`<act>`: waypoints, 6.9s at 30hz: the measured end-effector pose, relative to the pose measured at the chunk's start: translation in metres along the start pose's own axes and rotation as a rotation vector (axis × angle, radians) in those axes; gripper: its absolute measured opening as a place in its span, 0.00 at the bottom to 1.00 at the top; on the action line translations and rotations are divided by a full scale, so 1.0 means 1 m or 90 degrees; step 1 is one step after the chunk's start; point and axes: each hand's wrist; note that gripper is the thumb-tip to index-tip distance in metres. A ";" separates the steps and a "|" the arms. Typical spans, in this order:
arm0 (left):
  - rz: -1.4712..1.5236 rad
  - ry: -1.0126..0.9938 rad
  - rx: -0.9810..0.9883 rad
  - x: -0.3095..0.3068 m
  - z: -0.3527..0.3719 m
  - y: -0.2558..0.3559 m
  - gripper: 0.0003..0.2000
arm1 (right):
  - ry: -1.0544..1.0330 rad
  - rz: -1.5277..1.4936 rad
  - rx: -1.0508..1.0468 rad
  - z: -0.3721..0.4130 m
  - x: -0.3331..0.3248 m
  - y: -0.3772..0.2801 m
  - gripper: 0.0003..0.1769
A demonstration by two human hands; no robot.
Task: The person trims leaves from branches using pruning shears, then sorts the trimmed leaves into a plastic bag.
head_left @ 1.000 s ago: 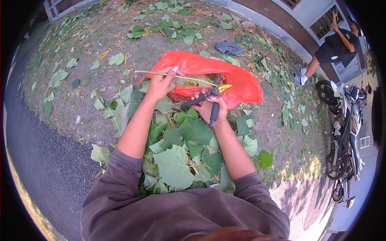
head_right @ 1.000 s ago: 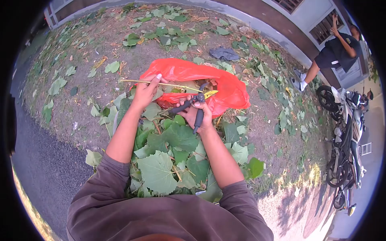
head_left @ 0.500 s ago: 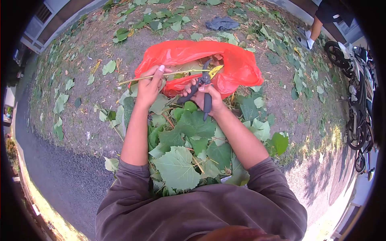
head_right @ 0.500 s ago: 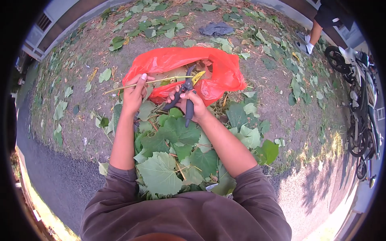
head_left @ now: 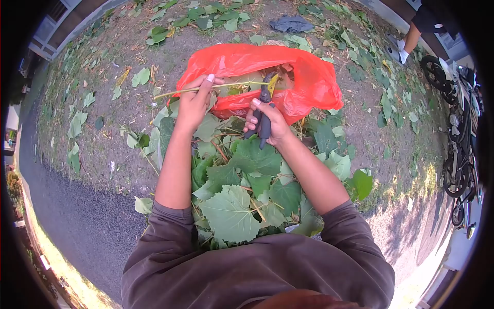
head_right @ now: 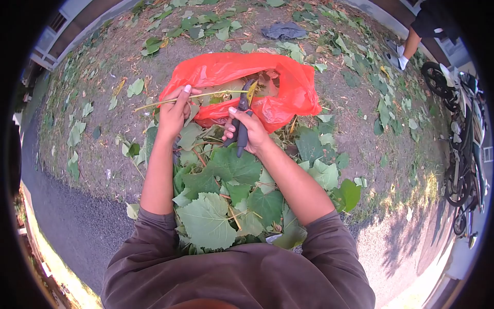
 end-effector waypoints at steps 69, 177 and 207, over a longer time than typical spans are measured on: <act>0.085 0.055 -0.030 0.008 -0.007 -0.002 0.17 | -0.012 0.043 0.005 -0.008 -0.002 0.002 0.19; -0.085 -0.118 0.018 0.024 -0.002 -0.011 0.12 | 0.040 0.093 -0.017 -0.007 -0.003 0.012 0.15; -0.060 -0.084 0.010 0.021 -0.006 -0.010 0.09 | -0.030 0.081 -0.022 -0.010 0.000 0.016 0.19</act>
Point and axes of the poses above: each hand's wrist, its own z-axis away from the middle knuckle, its own x-axis out of the palm, y = z × x, and after that the axes turned 2 degrees about -z, right-handed
